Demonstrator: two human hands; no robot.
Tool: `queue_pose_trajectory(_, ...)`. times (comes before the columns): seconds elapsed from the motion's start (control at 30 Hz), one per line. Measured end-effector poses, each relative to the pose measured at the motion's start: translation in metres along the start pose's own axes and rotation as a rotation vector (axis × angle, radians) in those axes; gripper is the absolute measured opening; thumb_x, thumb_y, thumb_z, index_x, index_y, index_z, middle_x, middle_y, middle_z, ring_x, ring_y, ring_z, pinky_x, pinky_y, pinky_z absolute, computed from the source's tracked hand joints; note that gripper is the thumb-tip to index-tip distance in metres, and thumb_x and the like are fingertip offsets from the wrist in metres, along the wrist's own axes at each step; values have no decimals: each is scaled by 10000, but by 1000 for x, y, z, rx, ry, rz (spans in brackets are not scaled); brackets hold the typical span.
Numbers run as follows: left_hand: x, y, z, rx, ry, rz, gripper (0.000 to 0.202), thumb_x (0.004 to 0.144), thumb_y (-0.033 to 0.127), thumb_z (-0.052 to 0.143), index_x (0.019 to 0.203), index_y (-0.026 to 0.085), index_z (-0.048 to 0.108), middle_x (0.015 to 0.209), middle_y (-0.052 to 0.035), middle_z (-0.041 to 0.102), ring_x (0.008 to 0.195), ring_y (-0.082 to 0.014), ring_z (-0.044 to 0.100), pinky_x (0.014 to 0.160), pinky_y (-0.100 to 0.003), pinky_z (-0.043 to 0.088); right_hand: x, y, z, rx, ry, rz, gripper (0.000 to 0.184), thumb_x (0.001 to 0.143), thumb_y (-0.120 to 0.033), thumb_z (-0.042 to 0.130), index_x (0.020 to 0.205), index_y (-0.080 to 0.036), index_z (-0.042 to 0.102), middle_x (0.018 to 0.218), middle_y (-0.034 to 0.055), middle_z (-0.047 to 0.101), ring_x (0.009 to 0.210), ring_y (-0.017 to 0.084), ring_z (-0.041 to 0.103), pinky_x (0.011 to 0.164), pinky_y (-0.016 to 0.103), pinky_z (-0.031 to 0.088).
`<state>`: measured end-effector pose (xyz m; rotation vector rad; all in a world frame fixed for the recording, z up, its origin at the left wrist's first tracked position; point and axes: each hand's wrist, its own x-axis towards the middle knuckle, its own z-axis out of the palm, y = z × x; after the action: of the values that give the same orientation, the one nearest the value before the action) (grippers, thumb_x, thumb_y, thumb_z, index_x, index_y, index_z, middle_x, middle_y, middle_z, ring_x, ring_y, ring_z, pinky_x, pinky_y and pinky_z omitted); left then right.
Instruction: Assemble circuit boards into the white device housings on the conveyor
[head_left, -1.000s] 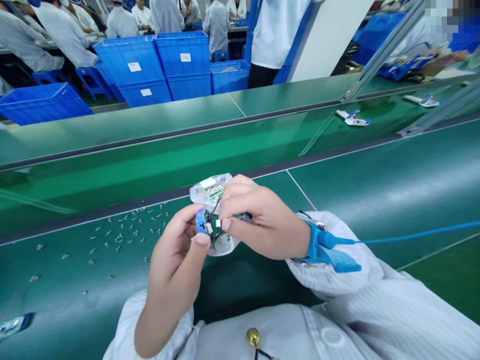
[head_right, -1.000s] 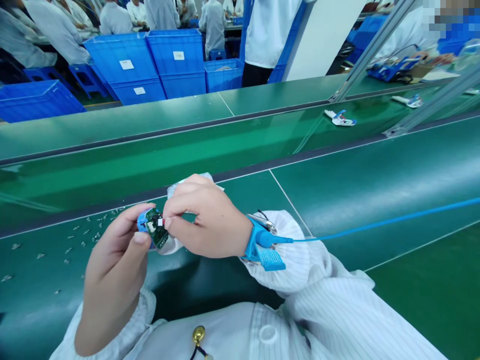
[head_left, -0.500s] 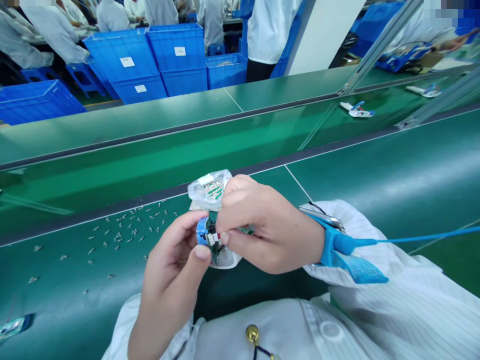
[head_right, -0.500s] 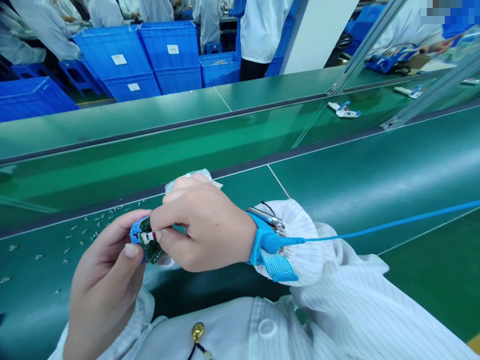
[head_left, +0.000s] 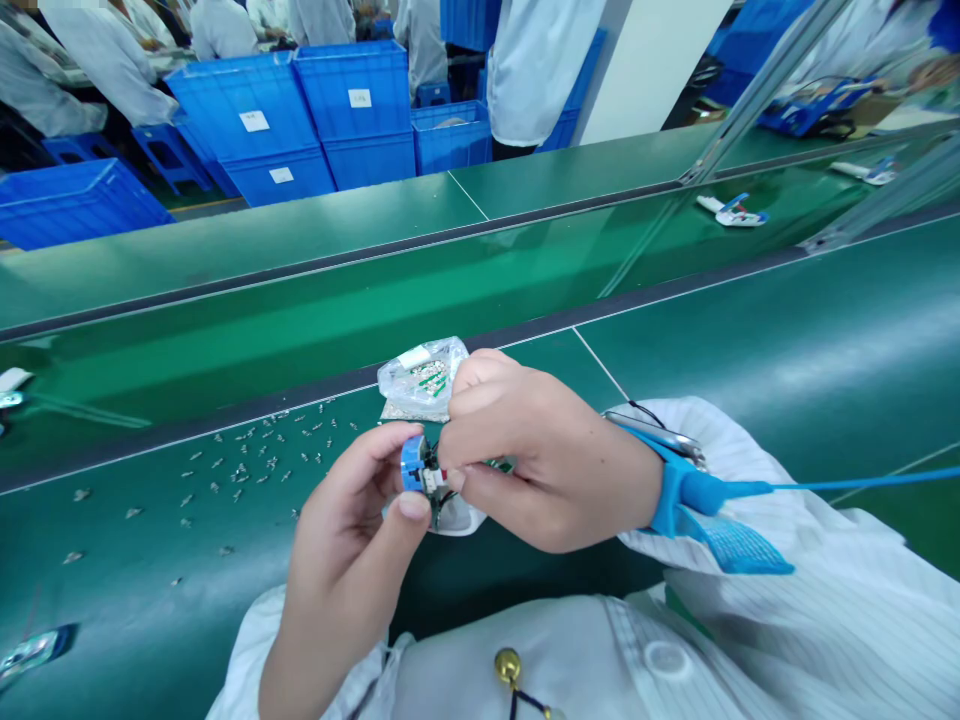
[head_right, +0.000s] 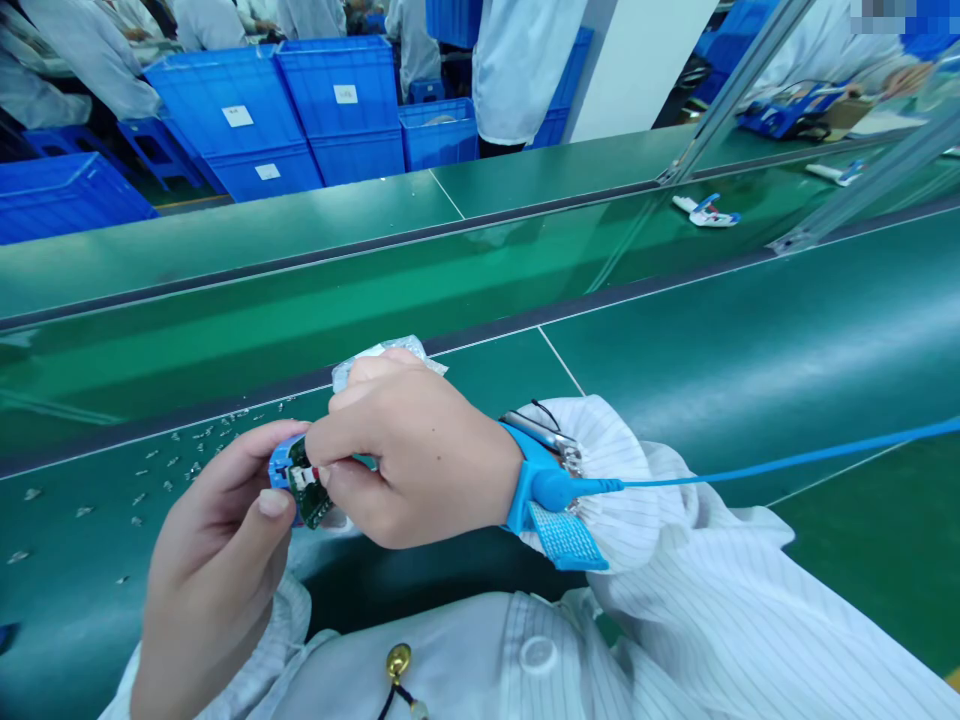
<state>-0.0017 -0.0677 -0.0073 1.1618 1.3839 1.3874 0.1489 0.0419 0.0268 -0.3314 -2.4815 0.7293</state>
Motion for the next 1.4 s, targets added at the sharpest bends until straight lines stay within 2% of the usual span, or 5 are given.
queue_pose_trajectory(0.27, 2, 0, 2, -34, 4, -19, 239, 846, 385, 628, 1078, 329, 649, 861, 7, 634, 722, -118, 545, 617, -185, 497, 0, -1, -3, -44, -27, -15, 252, 775, -131, 421, 535, -179, 479, 508, -4, 457, 576, 129, 355, 657, 326, 281)
queue_pose_trajectory(0.7, 1, -5, -1, 32, 2, 36, 255, 850, 384, 619, 1103, 354, 637, 820, 8, 584, 690, -121, 493, 610, -202, 459, 5, -1, -3, 305, -86, 57, 275, 787, -95, 411, 530, -188, 389, 482, -40, 426, 521, 88, 350, 672, 256, 379)
queue_pose_trajectory(0.9, 0, -6, -2, -78, -36, -11, 269, 850, 406, 613, 1117, 385, 633, 764, 19, 574, 629, -101, 490, 532, -166, 442, 5, 0, -3, 349, -103, 84, 269, 776, -82, 425, 527, -183, 400, 490, -39, 422, 524, 82, 347, 645, 248, 369)
queue_pose_trajectory(1.13, -1, -10, -3, -127, -52, -34, 283, 861, 377, 607, 1144, 380, 620, 776, 16, 573, 635, -100, 486, 537, -167, 437, 6, 1, -2, 353, -102, 89, 275, 765, -77, 424, 519, -184, 364, 484, -49, 358, 514, 78, 309, 621, 243, 350)
queue_pose_trajectory(1.4, 3, -10, -4, 65, -55, 56, 289, 892, 384, 558, 1180, 390, 582, 867, 14, 575, 708, -119, 507, 601, -193, 457, 6, -1, -1, 298, -68, 94, 271, 738, -61, 416, 510, -179, 331, 480, -51, 330, 507, 78, 303, 655, 252, 338)
